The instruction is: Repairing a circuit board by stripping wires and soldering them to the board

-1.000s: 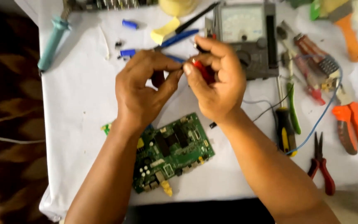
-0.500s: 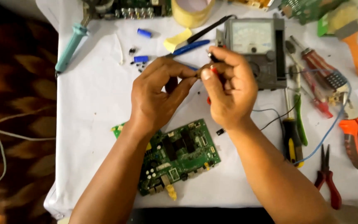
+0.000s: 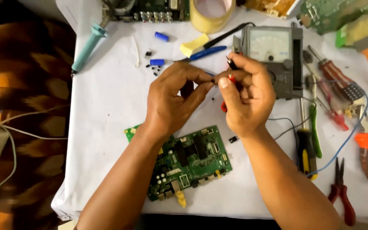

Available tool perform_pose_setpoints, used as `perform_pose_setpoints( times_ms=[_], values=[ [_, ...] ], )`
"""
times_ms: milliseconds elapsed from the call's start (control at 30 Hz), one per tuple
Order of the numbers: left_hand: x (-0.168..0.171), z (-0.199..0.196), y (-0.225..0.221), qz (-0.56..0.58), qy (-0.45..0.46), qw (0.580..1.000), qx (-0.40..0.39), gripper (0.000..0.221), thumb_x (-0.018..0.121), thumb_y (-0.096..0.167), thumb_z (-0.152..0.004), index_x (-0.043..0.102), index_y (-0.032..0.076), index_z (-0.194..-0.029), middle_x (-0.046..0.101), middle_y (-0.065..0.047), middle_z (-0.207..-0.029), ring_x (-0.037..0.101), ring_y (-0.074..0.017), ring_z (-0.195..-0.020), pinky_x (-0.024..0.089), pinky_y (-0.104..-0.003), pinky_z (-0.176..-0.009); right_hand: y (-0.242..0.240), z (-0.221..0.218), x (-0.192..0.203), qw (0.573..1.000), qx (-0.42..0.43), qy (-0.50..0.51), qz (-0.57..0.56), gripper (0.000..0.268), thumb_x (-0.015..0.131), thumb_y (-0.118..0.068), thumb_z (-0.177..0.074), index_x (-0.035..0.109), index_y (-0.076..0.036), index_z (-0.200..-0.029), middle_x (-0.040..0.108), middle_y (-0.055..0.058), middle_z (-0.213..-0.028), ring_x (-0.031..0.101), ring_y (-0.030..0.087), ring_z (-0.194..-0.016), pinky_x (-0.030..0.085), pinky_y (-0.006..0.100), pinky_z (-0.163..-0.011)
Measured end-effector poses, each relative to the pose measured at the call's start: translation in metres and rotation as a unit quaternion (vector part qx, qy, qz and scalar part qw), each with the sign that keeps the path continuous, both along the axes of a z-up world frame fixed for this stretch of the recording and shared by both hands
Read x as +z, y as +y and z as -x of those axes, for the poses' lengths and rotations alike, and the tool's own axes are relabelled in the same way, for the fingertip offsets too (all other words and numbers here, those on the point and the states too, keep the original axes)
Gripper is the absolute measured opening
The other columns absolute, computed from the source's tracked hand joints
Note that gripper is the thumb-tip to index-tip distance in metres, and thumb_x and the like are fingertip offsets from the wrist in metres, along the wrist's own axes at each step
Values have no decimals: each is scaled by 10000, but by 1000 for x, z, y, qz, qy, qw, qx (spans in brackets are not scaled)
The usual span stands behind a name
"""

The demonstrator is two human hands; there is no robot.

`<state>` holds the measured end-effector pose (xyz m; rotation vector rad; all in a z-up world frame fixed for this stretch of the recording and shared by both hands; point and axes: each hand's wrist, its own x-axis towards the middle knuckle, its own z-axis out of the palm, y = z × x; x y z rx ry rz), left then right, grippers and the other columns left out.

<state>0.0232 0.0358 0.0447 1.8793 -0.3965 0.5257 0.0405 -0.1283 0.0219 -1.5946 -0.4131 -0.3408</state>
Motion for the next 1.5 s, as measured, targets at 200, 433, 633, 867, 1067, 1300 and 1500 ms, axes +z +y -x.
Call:
perform_pose_setpoints(
  times_ms=[200,433,633,867,1067,1300,1500],
  values=[
    [-31,2,-6,17,60,998,25,136,738,156,-977,704,193,-1103,709,7,-1000,643,-125,-835,534,-249,-676,-11,3,-20,999,-7,-20,44,437,716,-82,-1054,536,96,-1409,682,239,-1188,668,258,-1034,526,315,-924],
    [-26,6,-2,-5,98,995,24,181,682,326,-1000,692,279,-1175,743,67,-1029,668,-95,-835,570,-252,-718,-22,-4,-48,990,0,-71,118,353,572,219,-1201,459,338,-1513,574,375,-1225,600,437,-1177,490,494,-1171],
    [-28,3,-4,-26,101,993,52,211,662,389,-977,690,278,-1154,747,70,-986,715,-139,-904,555,-299,-768,-22,2,-42,985,-32,-81,149,151,663,137,-1230,657,287,-1247,631,411,-1424,662,459,-1274,524,457,-1089],
    [-34,3,-4,-4,50,998,47,127,680,322,-1011,700,281,-1130,766,95,-1062,758,-116,-981,598,-273,-855,-18,3,-32,979,-4,-116,167,120,600,160,-1206,666,245,-1153,569,518,-1469,607,536,-1390,468,541,-1208],
    [-28,-1,2,41,137,989,31,142,684,316,-949,719,236,-1062,773,67,-965,675,-86,-763,542,-257,-738,-10,-2,-36,990,-25,-105,87,413,651,41,-1169,480,266,-1470,623,405,-1129,635,395,-981,517,413,-885],
    [-74,-30,3,271,116,956,7,93,650,70,-887,659,111,-971,604,4,-801,559,-115,-726,482,-276,-682,-5,5,-15,986,-73,-135,65,378,474,-262,-1095,657,62,-1157,716,174,-766,573,184,-628,467,314,-715],
    [-46,-24,16,355,160,921,27,70,669,80,-821,683,77,-890,558,-52,-608,543,-149,-560,480,-264,-539,-11,14,3,983,-6,-174,53,260,541,-86,-1019,721,78,-927,709,156,-693,662,196,-534,510,254,-515]
  ],
)
